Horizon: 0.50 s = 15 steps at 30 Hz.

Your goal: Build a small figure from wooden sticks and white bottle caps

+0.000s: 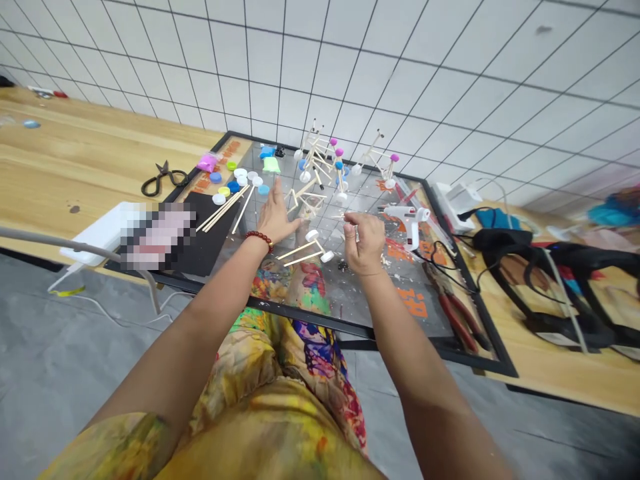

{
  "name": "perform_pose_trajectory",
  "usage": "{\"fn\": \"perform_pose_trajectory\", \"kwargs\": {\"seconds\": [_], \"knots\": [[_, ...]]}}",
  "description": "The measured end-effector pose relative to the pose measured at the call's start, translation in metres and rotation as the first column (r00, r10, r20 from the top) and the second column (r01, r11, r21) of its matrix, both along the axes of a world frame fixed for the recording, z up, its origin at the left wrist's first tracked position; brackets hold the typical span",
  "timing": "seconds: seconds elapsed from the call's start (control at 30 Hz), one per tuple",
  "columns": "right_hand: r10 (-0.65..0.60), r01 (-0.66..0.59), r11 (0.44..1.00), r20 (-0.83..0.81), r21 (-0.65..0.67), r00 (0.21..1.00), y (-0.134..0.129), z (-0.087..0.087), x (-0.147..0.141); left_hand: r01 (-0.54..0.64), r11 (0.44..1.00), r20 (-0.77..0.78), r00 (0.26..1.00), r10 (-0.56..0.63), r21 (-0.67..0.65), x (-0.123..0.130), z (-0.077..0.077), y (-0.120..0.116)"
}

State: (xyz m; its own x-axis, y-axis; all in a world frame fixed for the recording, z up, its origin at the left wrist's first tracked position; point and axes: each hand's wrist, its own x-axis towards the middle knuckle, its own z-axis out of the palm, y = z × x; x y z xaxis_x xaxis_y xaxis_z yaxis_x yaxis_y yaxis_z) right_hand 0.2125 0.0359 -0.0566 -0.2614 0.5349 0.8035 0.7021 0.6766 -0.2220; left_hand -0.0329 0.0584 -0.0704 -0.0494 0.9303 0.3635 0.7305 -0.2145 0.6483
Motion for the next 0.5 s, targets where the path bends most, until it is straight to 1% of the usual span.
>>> {"fn": "perform_pose_trajectory", "kwargs": {"seconds": [0.1, 0.27, 0.37, 0.5], "knots": [[0.015, -0.015, 1.0, -0.004, 0.002, 1.0, -0.0017, -0.0001, -0.0012, -0.015, 1.0, 0.028, 0.999, 0.015, 0.006, 0.0005, -0.0006, -0.0005], [0.035, -0.035, 0.999, 0.016, 0.029, 0.999, -0.0033, 0.0003, -0.0025, -0.032, 0.999, 0.008, 0.999, 0.032, -0.019, 0.0015, 0.0006, -0.0031], [0.046, -0.047, 0.997, 0.017, 0.061, 0.999, -0.0036, 0.0017, -0.0032, -0.028, 1.0, 0.017, 0.999, 0.028, -0.01, 0.0013, 0.0002, -0.0026], [0.012, -0.013, 0.998, 0.018, 0.059, 1.0, -0.0035, 0.0048, -0.0014, -0.025, 1.0, 0.038, 0.999, 0.025, 0.004, 0.0001, -0.0023, 0.0006]]}}
